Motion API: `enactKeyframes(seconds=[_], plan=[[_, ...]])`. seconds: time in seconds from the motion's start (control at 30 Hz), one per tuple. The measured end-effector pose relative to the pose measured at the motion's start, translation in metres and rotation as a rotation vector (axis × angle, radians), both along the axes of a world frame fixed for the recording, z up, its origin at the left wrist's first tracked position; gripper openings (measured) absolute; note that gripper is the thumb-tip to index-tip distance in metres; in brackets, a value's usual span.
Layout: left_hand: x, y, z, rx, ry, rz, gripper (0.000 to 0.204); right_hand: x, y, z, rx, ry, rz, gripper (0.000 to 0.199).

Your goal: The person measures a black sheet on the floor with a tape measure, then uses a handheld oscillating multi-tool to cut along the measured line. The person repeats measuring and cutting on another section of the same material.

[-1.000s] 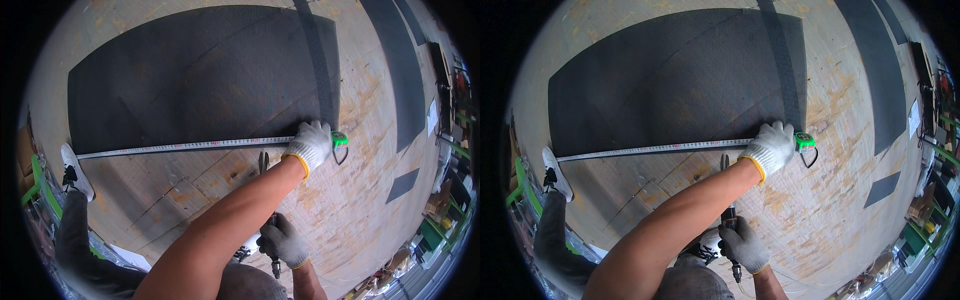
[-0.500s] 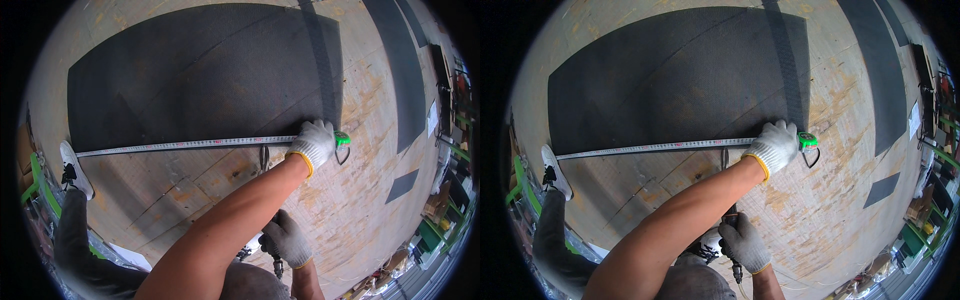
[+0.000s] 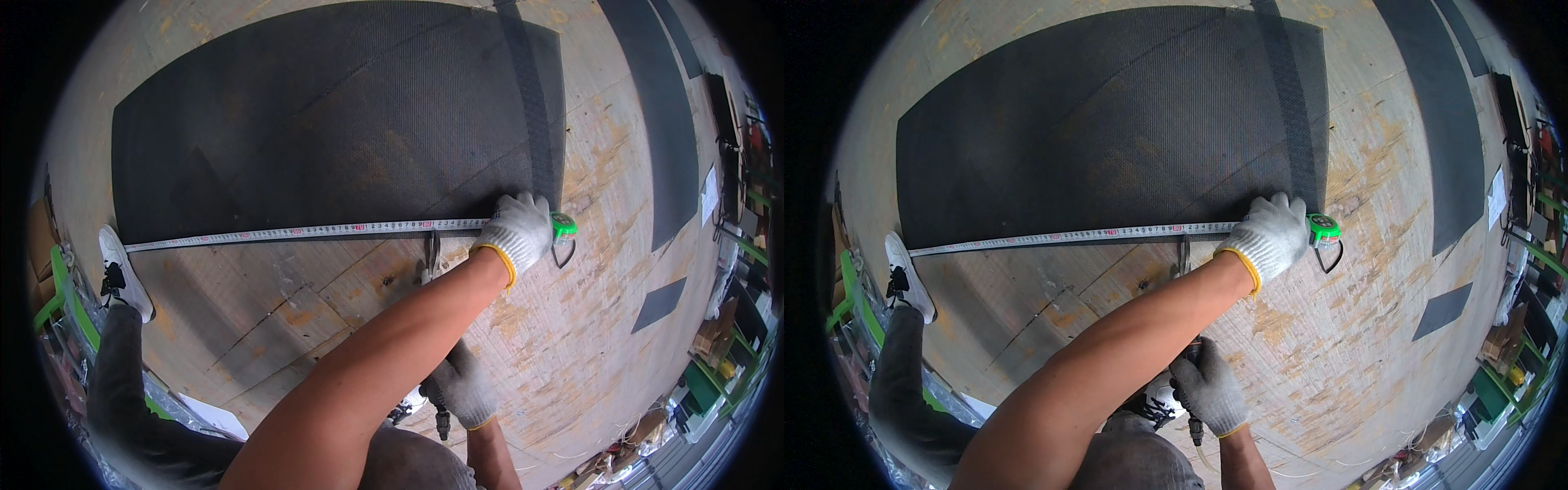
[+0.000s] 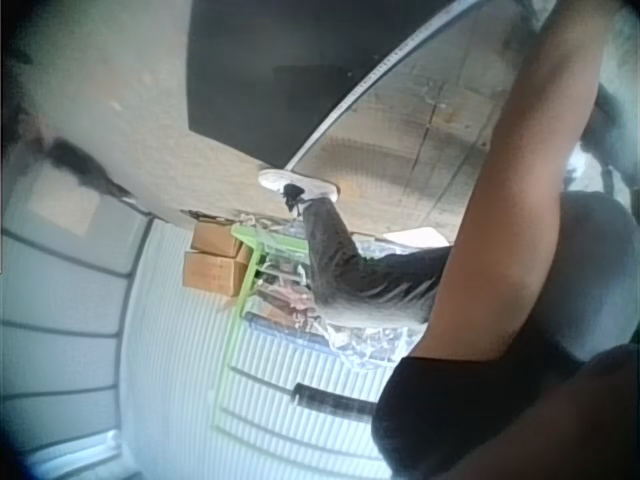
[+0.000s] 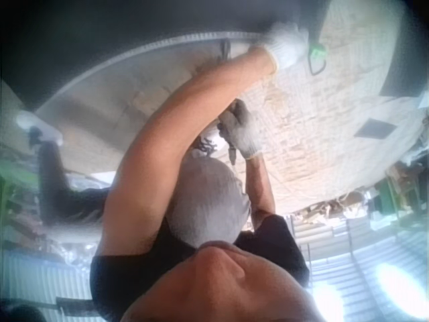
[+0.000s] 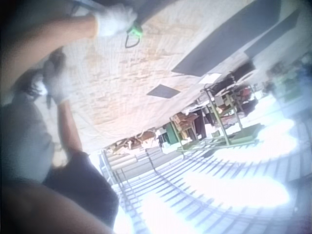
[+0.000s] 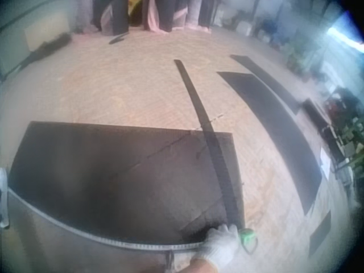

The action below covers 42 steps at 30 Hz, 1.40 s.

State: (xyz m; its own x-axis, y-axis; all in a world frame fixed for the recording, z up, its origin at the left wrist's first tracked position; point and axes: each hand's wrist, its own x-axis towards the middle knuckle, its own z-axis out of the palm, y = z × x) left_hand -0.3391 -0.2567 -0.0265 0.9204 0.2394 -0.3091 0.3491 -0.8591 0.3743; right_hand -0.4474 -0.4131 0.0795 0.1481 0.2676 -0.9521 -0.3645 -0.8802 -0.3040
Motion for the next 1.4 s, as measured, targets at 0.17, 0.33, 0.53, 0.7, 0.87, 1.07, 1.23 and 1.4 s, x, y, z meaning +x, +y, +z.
enactKeyframes(seconds=[0.17,0.33,0.53,0.7,0.87,1.07,1.23,1.4], plan=[[0.002,0.001,-0.002,-0.055,-0.013,0.036,0.03,-0.005,-0.006,-0.012,0.092,-0.035,-0.029,0.04],[-0.001,0.003,0.001,-0.034,-0.002,-0.011,0.03,-0.005,-0.006,-0.018,0.087,-0.02,-0.046,0.038],[-0.001,0.006,0.004,-0.067,-0.001,-0.001,0.03,-0.001,0.002,-0.019,0.125,-0.069,-0.018,0.034],[0.0,0.008,0.005,-0.089,0.038,-0.014,0.032,-0.004,0.0,-0.024,0.107,-0.067,-0.018,0.033],[0.001,0.01,0.007,-0.145,0.065,0.004,0.032,-0.003,-0.004,-0.029,0.102,0.002,-0.088,0.031],[-0.006,0.022,0.006,-0.225,0.007,0.027,0.027,-0.005,-0.003,-0.03,0.09,0.042,-0.172,0.029],[-0.016,0.052,-0.004,-0.276,-0.07,-0.085,0.022,-0.005,-0.002,-0.031,0.072,0.094,-0.208,0.03],[-0.011,0.077,-0.008,-0.375,-0.043,-0.16,0.026,-0.006,-0.005,-0.035,0.126,0.078,-0.246,0.03]])
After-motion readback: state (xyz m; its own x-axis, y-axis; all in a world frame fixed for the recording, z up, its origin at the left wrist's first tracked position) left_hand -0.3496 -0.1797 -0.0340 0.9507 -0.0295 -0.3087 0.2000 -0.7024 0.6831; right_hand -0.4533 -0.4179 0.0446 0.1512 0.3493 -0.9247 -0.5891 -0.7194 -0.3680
